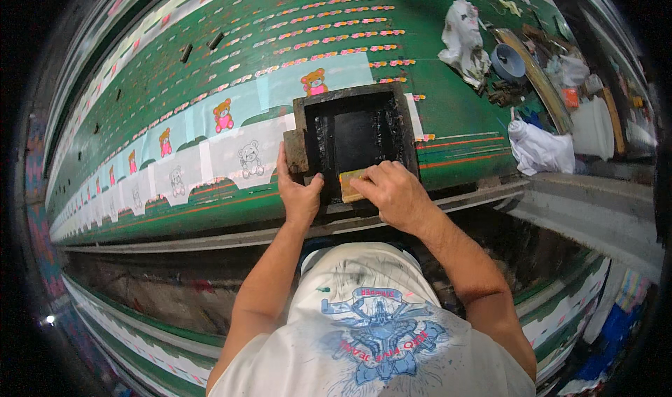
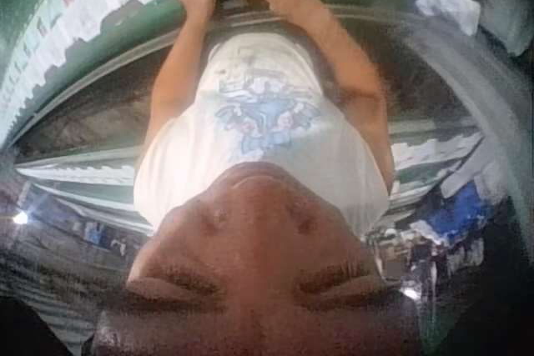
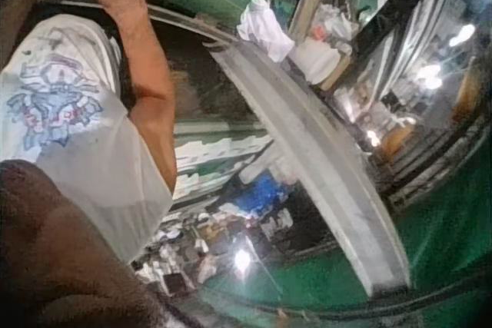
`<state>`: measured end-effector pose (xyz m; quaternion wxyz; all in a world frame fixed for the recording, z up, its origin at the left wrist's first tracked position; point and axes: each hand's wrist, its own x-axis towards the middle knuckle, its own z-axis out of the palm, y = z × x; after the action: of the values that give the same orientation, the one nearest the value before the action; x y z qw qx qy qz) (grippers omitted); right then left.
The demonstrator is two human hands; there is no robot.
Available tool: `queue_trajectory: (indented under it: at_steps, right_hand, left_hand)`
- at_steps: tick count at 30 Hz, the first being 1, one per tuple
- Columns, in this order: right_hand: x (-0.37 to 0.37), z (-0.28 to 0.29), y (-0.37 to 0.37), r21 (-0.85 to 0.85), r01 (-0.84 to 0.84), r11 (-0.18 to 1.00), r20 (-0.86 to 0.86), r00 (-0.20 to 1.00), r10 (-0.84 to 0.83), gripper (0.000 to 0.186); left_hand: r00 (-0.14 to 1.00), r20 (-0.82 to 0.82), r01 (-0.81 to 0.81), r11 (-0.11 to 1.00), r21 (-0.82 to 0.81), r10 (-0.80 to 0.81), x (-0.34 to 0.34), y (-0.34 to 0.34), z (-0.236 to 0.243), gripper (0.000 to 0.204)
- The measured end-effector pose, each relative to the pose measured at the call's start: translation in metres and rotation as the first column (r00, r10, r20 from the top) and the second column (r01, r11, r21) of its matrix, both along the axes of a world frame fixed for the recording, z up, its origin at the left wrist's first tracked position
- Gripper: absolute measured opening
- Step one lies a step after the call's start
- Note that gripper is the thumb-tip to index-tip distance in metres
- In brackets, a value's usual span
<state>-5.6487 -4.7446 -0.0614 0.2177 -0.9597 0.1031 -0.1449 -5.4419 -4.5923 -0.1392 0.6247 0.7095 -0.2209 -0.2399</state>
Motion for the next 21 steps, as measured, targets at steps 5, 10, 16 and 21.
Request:
queue_trajectory:
  at_steps: [5, 10, 16, 21]
  right_hand:
    - [-0.015, 0.004, 0.026, 0.068, 0.028, 0.997, -0.134, 0.991, -0.019, 0.044]
    - [-0.034, 0.017, 0.056, 0.096, 0.197, 0.976, -0.023, 0.980, -0.196, 0.063]
    - [-0.083, 0.033, 0.102, 0.130, 0.586, 0.800, 0.258, 0.759, -0.598, 0.051]
    - [-0.142, 0.030, 0.165, 0.661, 0.651, 0.372, 0.242, 0.284, -0.928, 0.052]
  left_hand:
    - [1.000, 0.016, 0.013, 0.997, 0.079, -0.014, 0.002, -0.002, 0.008, 0.117]
    - [0.995, -0.087, 0.038, 0.992, -0.117, -0.048, 0.000, -0.004, 0.020, 0.118]
    - [0.980, 0.094, 0.188, 0.970, -0.156, -0.175, 0.027, -0.014, 0.062, 0.117]
    - [0.905, -0.006, 0.389, 0.834, -0.392, -0.425, 0.023, -0.031, 0.100, 0.121]
